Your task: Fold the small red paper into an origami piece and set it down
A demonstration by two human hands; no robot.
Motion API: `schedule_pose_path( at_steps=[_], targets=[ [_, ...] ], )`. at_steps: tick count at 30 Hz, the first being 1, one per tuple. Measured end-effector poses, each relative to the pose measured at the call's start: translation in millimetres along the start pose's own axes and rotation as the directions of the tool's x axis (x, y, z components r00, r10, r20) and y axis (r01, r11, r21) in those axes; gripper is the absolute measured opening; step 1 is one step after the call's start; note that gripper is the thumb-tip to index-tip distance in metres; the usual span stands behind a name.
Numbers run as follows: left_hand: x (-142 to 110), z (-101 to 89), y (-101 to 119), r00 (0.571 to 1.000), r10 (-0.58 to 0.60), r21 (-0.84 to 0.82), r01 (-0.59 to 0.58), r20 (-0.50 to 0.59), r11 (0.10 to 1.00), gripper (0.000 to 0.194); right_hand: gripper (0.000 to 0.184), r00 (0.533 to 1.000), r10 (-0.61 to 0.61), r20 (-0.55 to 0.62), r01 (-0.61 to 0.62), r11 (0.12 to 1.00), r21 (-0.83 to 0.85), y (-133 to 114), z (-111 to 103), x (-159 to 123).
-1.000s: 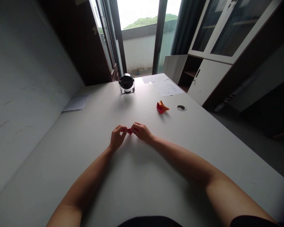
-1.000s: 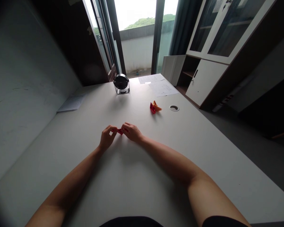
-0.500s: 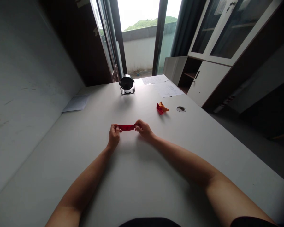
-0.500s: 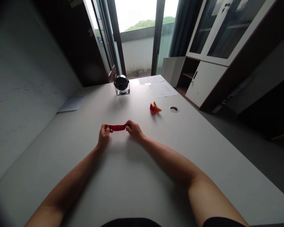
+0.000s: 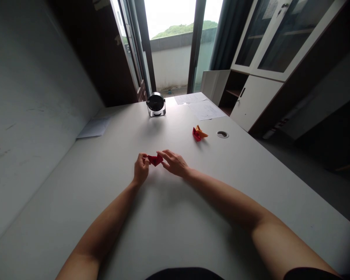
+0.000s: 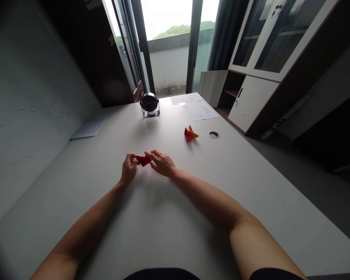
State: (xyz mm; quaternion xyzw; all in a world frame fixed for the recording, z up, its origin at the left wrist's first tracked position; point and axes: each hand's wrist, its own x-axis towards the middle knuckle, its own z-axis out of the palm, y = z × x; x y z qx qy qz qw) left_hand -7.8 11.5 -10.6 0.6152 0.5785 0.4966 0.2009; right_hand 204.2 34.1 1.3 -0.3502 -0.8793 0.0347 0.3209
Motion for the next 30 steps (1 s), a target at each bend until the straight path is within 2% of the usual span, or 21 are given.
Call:
schedule_pose_path(
  at_steps=[3,6,10,14,19,23,25,27,30],
  targets=[
    [0,-1.2,2,1.000,0.021,0.025,-0.021,-0.013,0.999,0.013,0.045,0.996,-0.091,0.009,0.091,0.995,-0.045,0,1,1],
    [0,-2.0,4,1.000,0.021,0.011,-0.021,-0.003,1.000,0.012,0.030,0.995,-0.103,0.001,0.103,0.993,-0.060,1,2,1],
    [0,0.1,4,1.000,-0.013,-0.155,0.015,0.017,0.988,0.015,0.017,0.997,-0.065,-0.028,0.064,0.997,-0.034,5,3,-1],
    [2,3.5,0,0.998,-0.052,-0.323,0.056,0.019,0.945,0.018,0.023,0.998,0.053,-0.033,-0.053,0.999,-0.007,9,6,-2],
    [2,1.6,0,0.992,-0.064,-0.400,0.103,0.108,0.911,0.020,0.023,0.991,0.137,-0.009,-0.135,0.984,0.114,12,9,-4],
    [0,-0.9,7,0.981,0.004,-0.370,0.071,0.196,0.926,0.030,0.016,0.991,0.135,0.013,-0.135,0.975,0.179,11,8,-4],
    [-2,-1.3,10,0.970,0.029,-0.307,0.047,0.241,0.951,0.034,0.023,0.990,0.135,0.026,-0.138,0.971,0.193,10,8,-4],
    [-3,-1.6,11,0.966,0.043,-0.220,0.015,0.254,0.975,0.030,0.028,0.991,0.130,0.037,-0.135,0.972,0.195,9,8,-3],
    [-5,-2.7,12,0.967,0.093,-0.101,-0.071,0.239,0.992,0.023,0.021,0.994,0.097,0.046,-0.103,0.978,0.180,10,10,-3]
  ],
)
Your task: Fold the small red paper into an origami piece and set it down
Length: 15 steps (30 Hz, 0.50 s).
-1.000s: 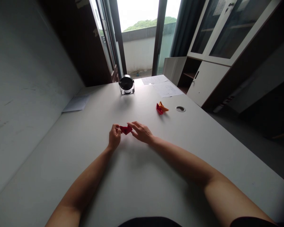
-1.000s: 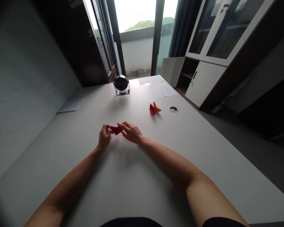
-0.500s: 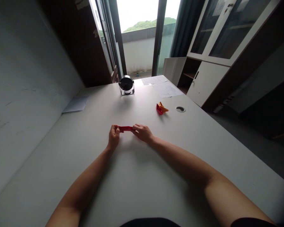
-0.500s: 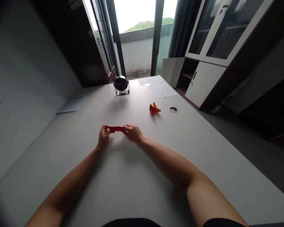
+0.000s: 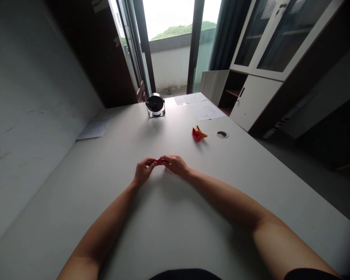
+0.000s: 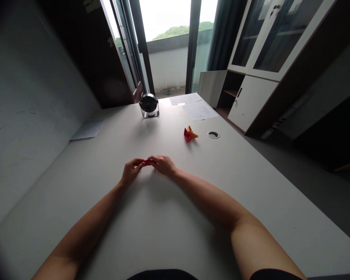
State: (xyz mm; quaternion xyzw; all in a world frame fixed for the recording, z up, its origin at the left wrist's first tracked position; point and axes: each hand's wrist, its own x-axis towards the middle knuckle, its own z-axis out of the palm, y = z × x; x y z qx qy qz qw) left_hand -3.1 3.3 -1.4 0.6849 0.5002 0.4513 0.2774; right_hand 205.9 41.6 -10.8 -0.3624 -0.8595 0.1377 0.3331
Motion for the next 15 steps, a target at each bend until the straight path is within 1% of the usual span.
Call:
schedule_pose_path(
  at_steps=[3,6,11,15],
  targets=[
    [-1.2,-0.6,3.1,0.996,0.084,0.121,-0.084,0.002,0.989,0.017,0.017,0.999,-0.040,0.004,0.040,0.999,-0.018,0.1,0.6,0.3],
    [-1.7,-0.2,6.3,0.988,0.152,0.203,-0.152,0.014,0.967,0.014,0.021,0.997,-0.078,0.000,0.078,0.997,-0.012,-1.0,-0.8,0.5],
    [-0.6,-0.9,7.1,0.977,0.194,0.302,-0.213,0.090,0.929,0.015,0.026,0.991,-0.132,-0.010,0.132,0.991,0.002,-1.6,-4.9,1.0],
    [-0.7,-3.6,8.7,0.972,0.222,0.343,-0.236,0.081,0.909,0.019,0.025,0.991,-0.130,0.013,0.131,0.991,-0.013,-2.0,-5.4,1.4]
  ],
)
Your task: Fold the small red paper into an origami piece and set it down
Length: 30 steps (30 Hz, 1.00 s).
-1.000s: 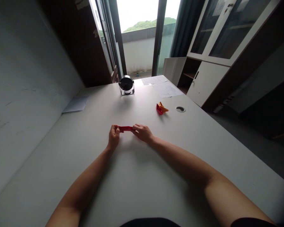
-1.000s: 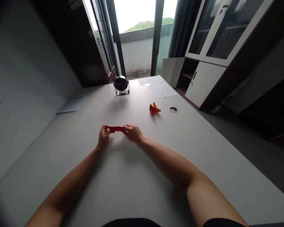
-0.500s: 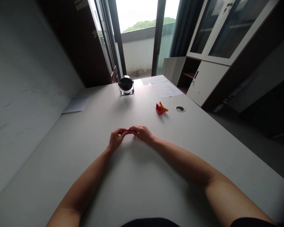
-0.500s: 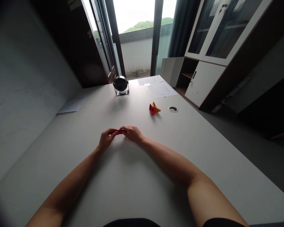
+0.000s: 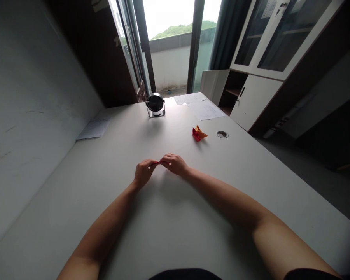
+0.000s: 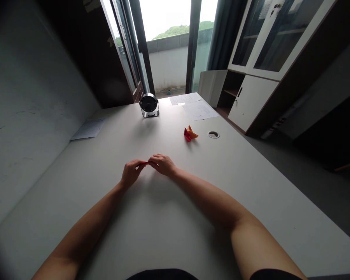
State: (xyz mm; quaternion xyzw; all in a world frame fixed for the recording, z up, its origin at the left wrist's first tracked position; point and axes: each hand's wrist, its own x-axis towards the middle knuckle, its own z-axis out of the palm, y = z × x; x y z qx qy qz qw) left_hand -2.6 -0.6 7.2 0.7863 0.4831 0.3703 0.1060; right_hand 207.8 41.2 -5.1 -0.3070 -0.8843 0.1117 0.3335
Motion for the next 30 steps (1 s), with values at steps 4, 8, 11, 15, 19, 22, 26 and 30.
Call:
schedule_pose_path(
  at_steps=[4,8,11,15,19,22,26,30],
  targets=[
    [0,-0.8,1,1.000,-0.017,-0.008,0.017,-0.015,1.000,0.021,0.025,0.997,0.053,0.060,-0.048,0.995,-0.088,-2,-1,1],
    [1,-0.5,1,0.996,-0.074,-0.031,0.072,-0.049,0.997,0.022,0.024,0.989,0.110,0.097,-0.093,0.982,-0.165,0,-4,3],
    [2,-2.0,0,0.992,-0.104,-0.037,0.101,-0.067,0.994,0.022,0.025,0.985,0.141,0.098,-0.120,0.974,-0.192,6,-6,3],
    [2,-4.5,-1,0.991,-0.114,-0.025,0.113,-0.071,0.993,0.024,0.024,0.986,0.153,0.072,-0.137,0.973,-0.185,15,-8,2],
    [1,-3.5,-2,0.992,-0.109,-0.007,0.108,-0.071,0.994,0.025,0.019,0.990,0.134,0.033,-0.130,0.985,-0.117,19,-6,0],
    [0,-1.1,-2,0.994,-0.102,-0.017,0.102,-0.037,0.995,0.024,0.020,0.998,0.060,0.035,-0.058,0.997,-0.056,16,-4,0],
    [1,-0.5,-3,0.991,-0.136,-0.068,0.135,-0.012,0.989,0.024,0.025,0.999,0.028,0.041,-0.026,0.998,-0.054,15,-2,0],
    [1,-1.5,-7,0.980,-0.200,-0.145,0.195,-0.021,0.970,0.026,0.021,0.994,0.105,0.027,-0.102,0.992,-0.078,23,-2,0]
  ],
)
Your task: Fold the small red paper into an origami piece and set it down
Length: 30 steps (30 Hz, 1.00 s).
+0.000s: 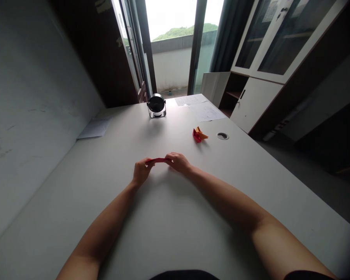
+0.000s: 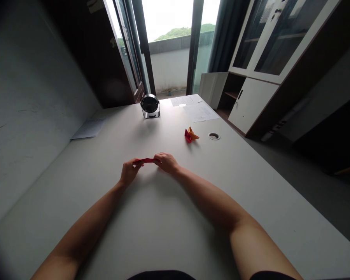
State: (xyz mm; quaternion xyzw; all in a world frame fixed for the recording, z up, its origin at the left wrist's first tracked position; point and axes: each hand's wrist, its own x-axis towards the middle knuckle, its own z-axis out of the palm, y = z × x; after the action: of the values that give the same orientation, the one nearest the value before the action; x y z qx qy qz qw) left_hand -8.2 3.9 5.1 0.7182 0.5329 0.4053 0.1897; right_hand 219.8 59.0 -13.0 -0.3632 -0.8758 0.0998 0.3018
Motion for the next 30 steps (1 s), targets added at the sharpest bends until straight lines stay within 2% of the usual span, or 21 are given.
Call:
schedule_pose_path(
  at_steps=[7,10,12,14,18,20,23,25,30],
  targets=[
    [1,-0.2,-15,0.991,-0.113,-0.170,0.101,-0.066,0.980,0.032,0.020,0.999,0.039,0.009,-0.038,0.999,-0.036,5,-14,2],
    [4,-4.2,-27,0.973,-0.185,-0.239,0.149,-0.135,0.960,0.034,0.023,0.983,0.185,-0.020,-0.186,0.975,-0.121,17,-31,3],
    [7,-7.2,-34,0.962,-0.223,-0.226,0.184,-0.160,0.957,0.034,0.024,0.935,0.352,-0.051,-0.355,0.913,-0.203,32,-44,2],
    [9,-8.9,-40,0.961,-0.232,-0.180,0.204,-0.153,0.962,0.033,0.023,0.858,0.503,-0.106,-0.512,0.816,-0.269,49,-59,-1],
    [12,-8.3,-42,0.977,-0.189,-0.050,0.185,-0.099,0.981,0.028,0.029,0.732,0.653,-0.194,-0.676,0.661,-0.325,74,-80,-7],
    [13,-7.2,-42,0.983,-0.169,-0.001,0.170,-0.076,0.985,0.026,0.032,0.705,0.658,-0.264,-0.706,0.622,-0.337,77,-87,-9],
    [14,-5.6,-42,0.988,-0.138,0.030,0.140,-0.067,0.990,0.026,0.036,0.740,0.518,-0.429,-0.665,0.656,-0.355,70,-91,-9],
    [15,-4.6,-43,0.993,-0.099,0.063,0.103,-0.069,0.993,0.025,0.033,0.791,0.406,-0.458,-0.586,0.720,-0.372,62,-90,-7],
    [20,-3.5,-40,0.997,0.068,0.271,-0.055,-0.039,0.961,0.026,0.031,0.949,0.201,-0.242,-0.268,0.920,-0.285,41,-61,-2]
  ],
)
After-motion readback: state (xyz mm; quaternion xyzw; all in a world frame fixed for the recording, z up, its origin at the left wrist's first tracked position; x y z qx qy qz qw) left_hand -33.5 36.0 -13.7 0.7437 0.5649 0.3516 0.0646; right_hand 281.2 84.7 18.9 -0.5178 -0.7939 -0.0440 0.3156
